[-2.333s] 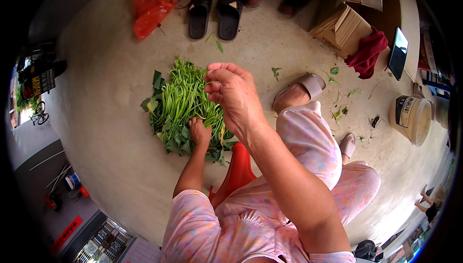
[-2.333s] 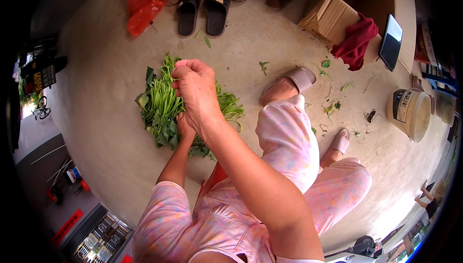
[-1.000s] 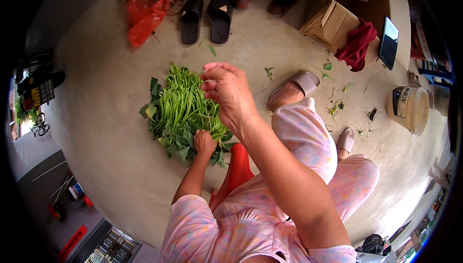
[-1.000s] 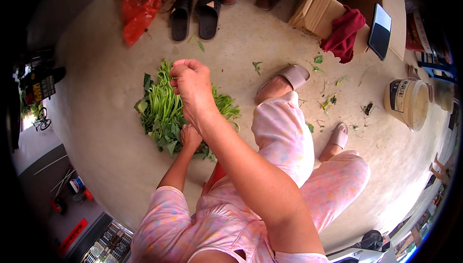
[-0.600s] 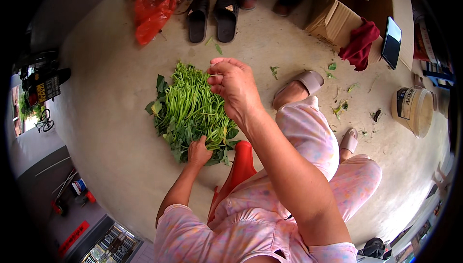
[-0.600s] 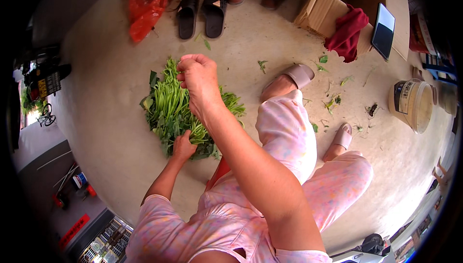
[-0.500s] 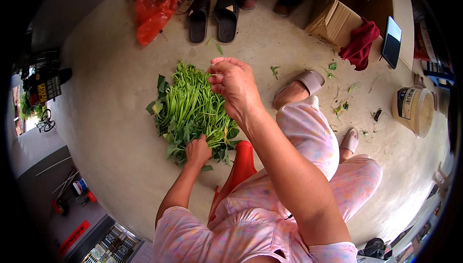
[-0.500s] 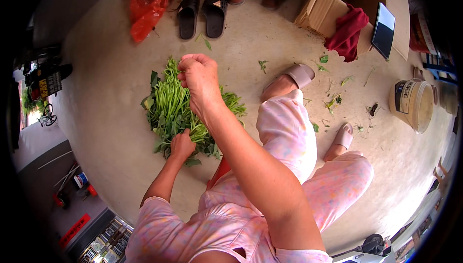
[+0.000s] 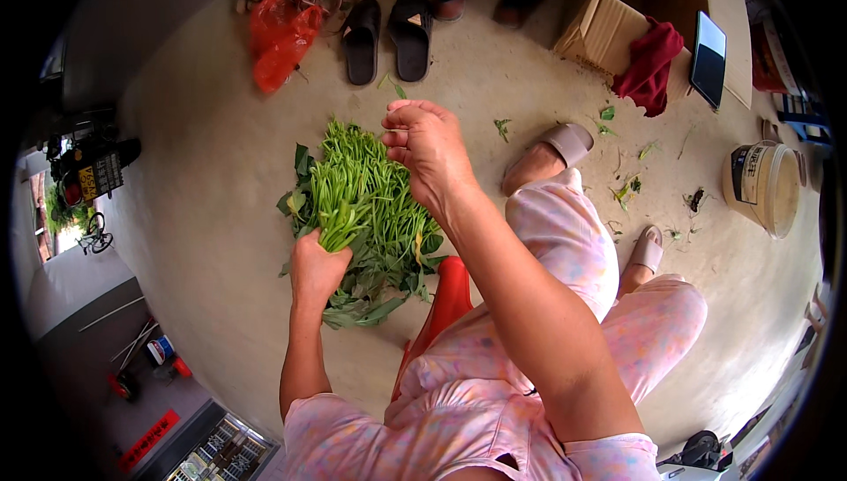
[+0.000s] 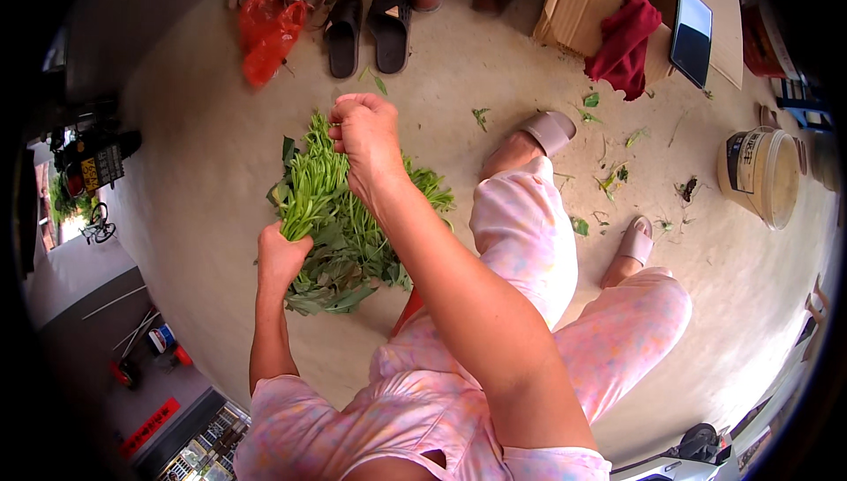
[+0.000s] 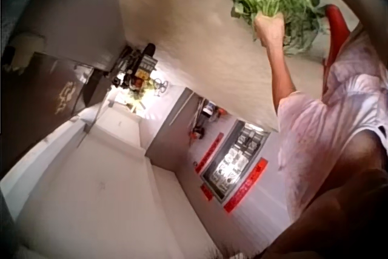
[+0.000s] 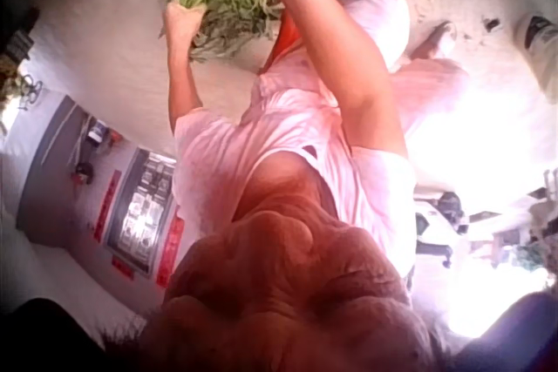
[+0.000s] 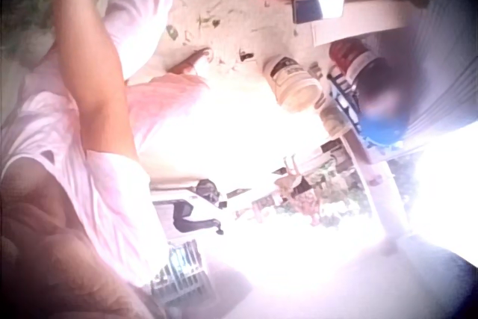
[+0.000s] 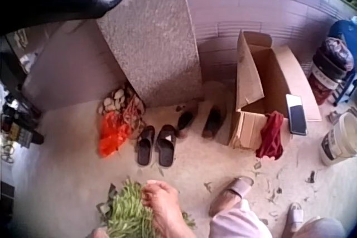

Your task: The person strips leaves from green plant stems by hand, placing the stems into a bundle and dropping the leaves onto a pile on the ground.

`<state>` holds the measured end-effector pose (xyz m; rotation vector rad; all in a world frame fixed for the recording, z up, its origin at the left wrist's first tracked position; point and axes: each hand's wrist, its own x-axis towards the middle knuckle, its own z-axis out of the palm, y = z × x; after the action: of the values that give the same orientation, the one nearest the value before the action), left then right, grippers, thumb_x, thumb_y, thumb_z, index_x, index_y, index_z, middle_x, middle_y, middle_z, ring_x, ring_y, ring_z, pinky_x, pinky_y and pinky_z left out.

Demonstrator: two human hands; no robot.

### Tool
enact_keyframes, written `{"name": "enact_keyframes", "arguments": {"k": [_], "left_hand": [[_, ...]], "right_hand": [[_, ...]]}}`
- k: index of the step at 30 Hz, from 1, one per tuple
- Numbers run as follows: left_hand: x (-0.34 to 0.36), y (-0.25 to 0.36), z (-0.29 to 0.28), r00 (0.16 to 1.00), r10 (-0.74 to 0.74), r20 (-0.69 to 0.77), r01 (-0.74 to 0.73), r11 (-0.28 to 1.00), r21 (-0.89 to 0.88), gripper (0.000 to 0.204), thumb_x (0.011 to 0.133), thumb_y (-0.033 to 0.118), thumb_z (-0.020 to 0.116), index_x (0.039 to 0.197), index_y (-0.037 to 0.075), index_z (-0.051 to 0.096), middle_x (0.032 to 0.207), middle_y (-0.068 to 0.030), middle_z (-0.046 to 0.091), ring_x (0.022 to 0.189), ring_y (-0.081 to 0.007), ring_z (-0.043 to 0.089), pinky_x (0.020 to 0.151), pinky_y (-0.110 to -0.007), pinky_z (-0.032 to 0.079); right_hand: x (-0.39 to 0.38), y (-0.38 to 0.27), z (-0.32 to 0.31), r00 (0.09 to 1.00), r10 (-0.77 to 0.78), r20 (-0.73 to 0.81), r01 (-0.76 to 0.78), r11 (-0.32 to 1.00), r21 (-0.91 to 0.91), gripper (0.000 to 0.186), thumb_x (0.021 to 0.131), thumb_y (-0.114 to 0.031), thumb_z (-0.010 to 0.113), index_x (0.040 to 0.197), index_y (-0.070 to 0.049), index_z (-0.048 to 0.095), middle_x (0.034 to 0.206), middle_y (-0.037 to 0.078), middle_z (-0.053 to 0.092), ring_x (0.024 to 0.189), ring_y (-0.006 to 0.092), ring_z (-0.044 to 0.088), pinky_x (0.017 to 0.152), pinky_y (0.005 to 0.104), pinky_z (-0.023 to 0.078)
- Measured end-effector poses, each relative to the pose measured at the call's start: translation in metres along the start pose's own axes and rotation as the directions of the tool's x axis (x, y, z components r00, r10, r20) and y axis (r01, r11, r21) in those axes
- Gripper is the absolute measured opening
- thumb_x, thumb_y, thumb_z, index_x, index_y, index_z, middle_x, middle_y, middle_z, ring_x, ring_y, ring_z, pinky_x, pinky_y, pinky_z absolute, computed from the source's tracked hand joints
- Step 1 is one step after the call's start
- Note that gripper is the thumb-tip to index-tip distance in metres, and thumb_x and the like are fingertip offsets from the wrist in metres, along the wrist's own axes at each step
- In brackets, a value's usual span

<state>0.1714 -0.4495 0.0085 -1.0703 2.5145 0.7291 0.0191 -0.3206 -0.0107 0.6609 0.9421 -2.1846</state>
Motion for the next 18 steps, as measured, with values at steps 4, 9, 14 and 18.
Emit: {"name": "enact_keyframes", "arguments": {"k": [4,9,14,18], "left_hand": [[0.005,-0.011,-0.005,0.999,-0.025,0.023,0.026,0.999,-0.043,0.020,0.062,0.010,0.058,0.077,-0.004,0.056,0.064,-0.0142,0.059,0.058,-0.0224,0.057,0.056,-0.033,0.043],[0.000,-0.024,-0.011,0.994,-0.092,0.056,0.103,0.963,-0.251,0.010,0.062,0.003,0.056,0.071,-0.002,0.055,0.060,-0.0020,0.053,0.051,-0.0111,0.046,0.050,-0.027,0.039],[-0.025,-0.007,-0.051,0.994,-0.022,0.111,0.068,0.899,-0.433,0.009,0.061,0.002,0.058,0.069,0.000,0.056,0.062,-0.0003,0.054,0.051,-0.0077,0.047,0.046,-0.022,0.036],[-0.050,0.000,-0.080,0.988,0.032,0.151,0.053,0.848,-0.527,0.020,0.057,-0.001,0.061,0.077,-0.002,0.057,0.067,-0.0039,0.057,0.054,-0.0092,0.050,0.049,-0.023,0.040]], "right_hand": [[-0.001,0.000,-0.003,1.000,-0.021,-0.004,0.021,1.000,0.006,0.012,0.073,-0.004,0.052,0.084,-0.003,0.050,0.071,0.004,0.053,0.055,0.0105,0.050,0.047,0.0222,0.040],[0.004,0.004,-0.012,0.999,-0.035,0.000,0.035,0.999,-0.040,0.013,0.073,-0.005,0.051,0.086,-0.003,0.050,0.073,0.004,0.053,0.055,0.0105,0.049,0.047,0.0211,0.039],[0.009,0.008,-0.028,0.985,-0.116,0.126,0.152,0.933,-0.327,0.021,0.074,-0.014,0.053,0.089,0.001,0.052,0.079,0.006,0.055,0.067,0.0125,0.050,0.058,0.0240,0.040],[-0.005,0.040,-0.031,0.865,0.118,0.488,0.236,0.762,-0.603,0.053,0.073,-0.019,0.054,0.121,-0.001,0.040,0.115,0.010,0.050,0.107,0.0214,0.044,0.092,0.0315,0.034]]}}
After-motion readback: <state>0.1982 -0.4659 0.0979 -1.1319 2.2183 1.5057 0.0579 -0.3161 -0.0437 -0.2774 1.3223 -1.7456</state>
